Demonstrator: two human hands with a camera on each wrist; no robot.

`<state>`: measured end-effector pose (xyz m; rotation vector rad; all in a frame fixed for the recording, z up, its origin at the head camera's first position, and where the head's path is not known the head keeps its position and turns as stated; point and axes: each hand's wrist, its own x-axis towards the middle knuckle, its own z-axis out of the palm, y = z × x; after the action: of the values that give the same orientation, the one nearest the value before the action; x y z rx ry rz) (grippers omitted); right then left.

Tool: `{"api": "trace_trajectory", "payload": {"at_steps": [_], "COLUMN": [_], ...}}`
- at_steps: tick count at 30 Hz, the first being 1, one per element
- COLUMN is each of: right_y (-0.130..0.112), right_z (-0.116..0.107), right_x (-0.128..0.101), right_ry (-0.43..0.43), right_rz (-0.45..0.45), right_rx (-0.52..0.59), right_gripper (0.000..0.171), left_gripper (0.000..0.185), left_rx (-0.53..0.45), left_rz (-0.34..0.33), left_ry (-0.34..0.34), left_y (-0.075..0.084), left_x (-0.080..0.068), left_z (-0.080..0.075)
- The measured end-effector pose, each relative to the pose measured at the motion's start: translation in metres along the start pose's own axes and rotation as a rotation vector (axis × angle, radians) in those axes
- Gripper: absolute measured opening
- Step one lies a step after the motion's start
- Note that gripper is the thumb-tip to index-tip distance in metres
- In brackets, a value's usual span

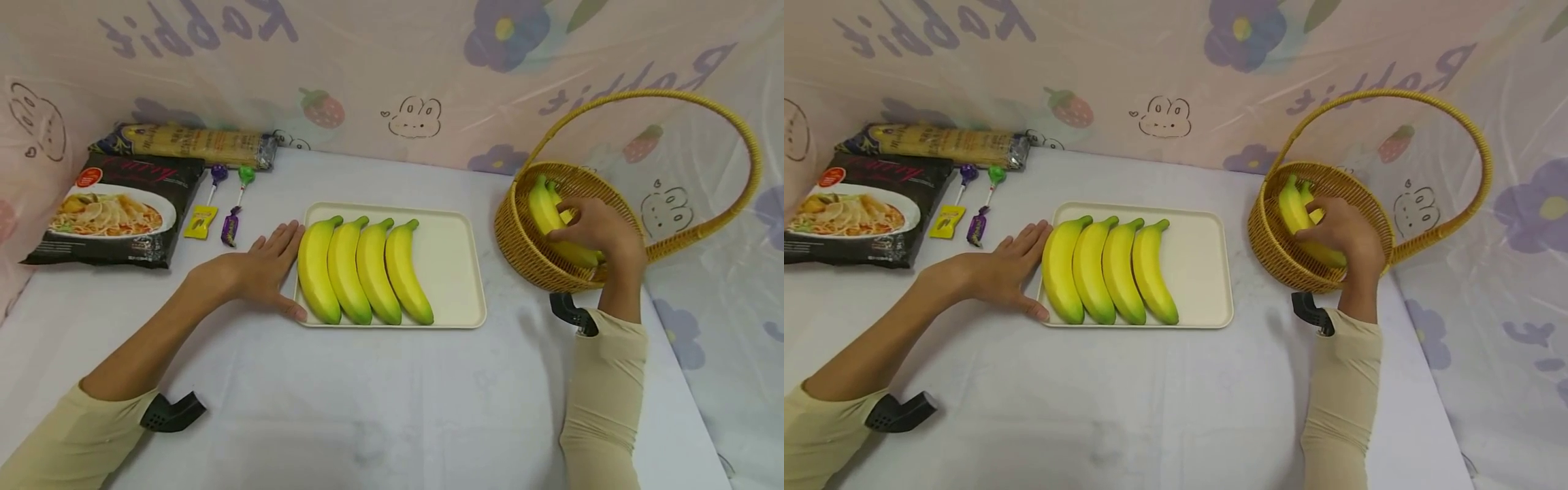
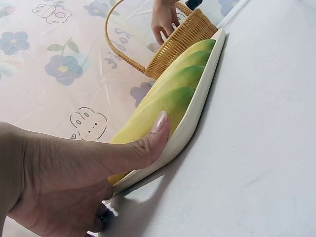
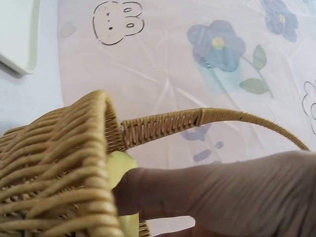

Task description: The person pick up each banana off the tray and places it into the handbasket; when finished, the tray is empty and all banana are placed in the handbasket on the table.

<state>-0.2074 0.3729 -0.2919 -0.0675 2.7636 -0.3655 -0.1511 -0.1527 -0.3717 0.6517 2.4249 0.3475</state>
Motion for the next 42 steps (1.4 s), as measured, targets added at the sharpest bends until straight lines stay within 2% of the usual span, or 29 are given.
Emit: {"api": "trace_trajectory", "payload": {"at_steps": [4,10,20,29,42], "right_y": [0.001,0.005,0.006,0.007,0.004], "right_z": [0.004,0.008,0.016,0.021,0.021], "right_x": [0.006,0.01,0.014,0.016,0.015], "right_ry": [-0.026,-0.035,0.076,0.153,0.164], "right_rz": [0.011,0.088,0.144,0.18,0.197], "right_rx": [-0.016,-0.036,-0.029,-0.015,0.009], "right_gripper": [0.064,0.065,0.054,0.053,0.056], "left_gripper": [0.15,0.151,0.151,0.152,0.151], "left_rx": [-0.001,-0.024,-0.029,-0.026,-0.031], "left_rz": [-0.005,-0.003,-0.003,-0.002,-0.005], "left_ry": [-0.001,-0.002,-0.005,-0.009,-0.016], "left_y": [0.0,-0.001,-0.002,-0.001,-0.001], "left_x": [0.0,0.001,0.001,0.0,0.0], "left_z": [-0.001,0.0,0.0,-0.001,0.0]}}
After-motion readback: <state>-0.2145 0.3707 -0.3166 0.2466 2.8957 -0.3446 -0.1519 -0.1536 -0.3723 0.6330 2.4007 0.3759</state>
